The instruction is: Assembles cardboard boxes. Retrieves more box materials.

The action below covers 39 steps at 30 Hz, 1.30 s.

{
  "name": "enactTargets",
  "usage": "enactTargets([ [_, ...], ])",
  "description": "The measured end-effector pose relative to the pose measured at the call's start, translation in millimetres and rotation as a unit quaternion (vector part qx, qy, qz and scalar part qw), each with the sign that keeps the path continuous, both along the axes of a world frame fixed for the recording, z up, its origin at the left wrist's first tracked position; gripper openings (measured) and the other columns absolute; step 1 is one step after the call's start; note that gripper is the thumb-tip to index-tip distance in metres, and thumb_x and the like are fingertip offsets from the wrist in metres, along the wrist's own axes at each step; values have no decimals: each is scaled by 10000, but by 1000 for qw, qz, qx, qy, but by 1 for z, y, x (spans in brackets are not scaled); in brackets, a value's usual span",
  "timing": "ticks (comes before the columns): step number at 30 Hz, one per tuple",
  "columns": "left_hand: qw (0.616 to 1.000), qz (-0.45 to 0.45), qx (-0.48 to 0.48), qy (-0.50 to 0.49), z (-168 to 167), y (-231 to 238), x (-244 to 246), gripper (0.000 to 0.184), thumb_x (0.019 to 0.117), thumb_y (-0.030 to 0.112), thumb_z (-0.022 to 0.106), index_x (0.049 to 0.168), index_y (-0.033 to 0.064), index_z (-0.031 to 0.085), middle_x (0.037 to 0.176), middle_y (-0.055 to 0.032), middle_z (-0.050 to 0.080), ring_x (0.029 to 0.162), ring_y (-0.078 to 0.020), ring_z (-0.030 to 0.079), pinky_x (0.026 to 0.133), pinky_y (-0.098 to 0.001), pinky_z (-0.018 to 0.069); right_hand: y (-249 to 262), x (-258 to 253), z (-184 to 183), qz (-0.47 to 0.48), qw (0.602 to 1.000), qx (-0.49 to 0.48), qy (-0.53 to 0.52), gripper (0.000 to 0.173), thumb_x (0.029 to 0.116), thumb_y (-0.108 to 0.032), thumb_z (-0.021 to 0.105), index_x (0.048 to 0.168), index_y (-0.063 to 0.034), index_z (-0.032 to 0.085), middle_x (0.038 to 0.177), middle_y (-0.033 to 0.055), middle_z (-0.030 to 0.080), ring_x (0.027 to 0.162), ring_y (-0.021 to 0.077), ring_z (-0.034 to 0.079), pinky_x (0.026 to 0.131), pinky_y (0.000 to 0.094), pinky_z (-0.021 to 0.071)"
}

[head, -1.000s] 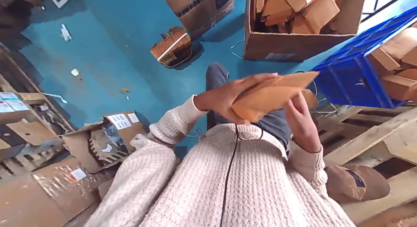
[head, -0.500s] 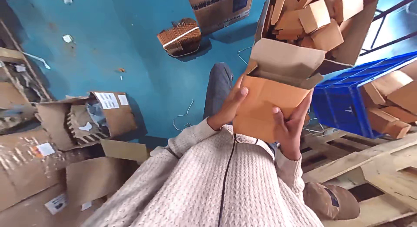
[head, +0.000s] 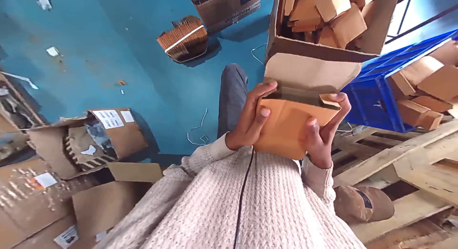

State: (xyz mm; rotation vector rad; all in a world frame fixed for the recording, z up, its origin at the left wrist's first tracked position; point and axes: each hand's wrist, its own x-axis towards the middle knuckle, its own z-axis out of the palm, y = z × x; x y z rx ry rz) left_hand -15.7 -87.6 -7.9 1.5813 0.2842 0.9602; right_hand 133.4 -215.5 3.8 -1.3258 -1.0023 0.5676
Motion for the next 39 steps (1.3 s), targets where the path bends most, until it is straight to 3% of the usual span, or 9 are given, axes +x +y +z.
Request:
enactTargets([
  [6,1000,-21,1,20,5,0,0,279,1112,350,328,1103,111,471,1112,-28,490,1119,-53,502,979,-235,436,4,1,-4,-58,997,-45,-34,223,1045,-415,554,1195,-279,460,1087,-171,531,945,-92,570,787,136,529],
  [10,990,-52,-105,75,9,2,5,421,1126,324,215,1126,-2,480,1051,-33,534,1013,-22,550,912,-199,487,8,-6,-10,-158,969,-183,-45,380,1052,-508,468,1096,-134,518,787,-96,564,670,-36,588,583,189,519],
  [14,962,-10,-245,120,10,1,6,523,1116,327,157,1327,-11,496,1269,-68,570,1142,-70,580,995,-273,502,6,-6,-8,-113,977,-179,37,526,1105,-461,123,1201,-148,535,1120,-75,551,1052,-29,558,911,203,499],
  [18,942,22,-320,98,11,6,6,348,1064,232,265,1346,83,407,1163,-1,568,1050,-53,599,916,-272,538,12,0,-4,-132,970,-100,176,214,1077,-162,337,1190,-154,518,1013,-97,615,905,4,629,787,208,556],
  [22,899,-55,-419,117,15,17,3,447,1018,137,265,1459,83,310,1171,-14,584,1036,-63,624,910,-277,546,8,16,6,-3,955,-139,263,508,981,-58,361,1479,-153,325,1272,-22,638,1078,93,665,888,316,583],
  [25,873,-64,-465,137,19,13,1,403,1014,121,364,1411,110,436,1162,18,652,1038,-52,658,909,-268,569,13,21,11,72,945,-172,269,523,952,-63,418,1470,-136,423,1293,-13,628,1083,93,659,867,293,595],
  [30,899,-108,-405,123,9,21,-5,350,990,-45,408,1326,24,478,1108,-29,653,999,-85,667,901,-285,574,14,17,8,59,953,-171,242,391,992,2,475,1370,-93,496,1240,-12,654,1094,86,661,917,284,579],
  [34,952,-160,-122,232,9,61,-26,276,919,19,676,1186,-35,636,939,-35,734,823,-56,703,761,-235,605,8,19,2,85,953,-172,235,338,961,32,554,1279,-80,570,1157,0,693,1036,96,684,890,296,596],
  [39,941,-186,-117,258,6,64,-23,297,911,49,716,1190,-26,644,969,-48,742,862,-73,717,800,-241,610,11,25,6,72,956,-181,219,366,948,33,549,1297,-80,551,1165,-3,691,1014,92,690,851,277,600],
])
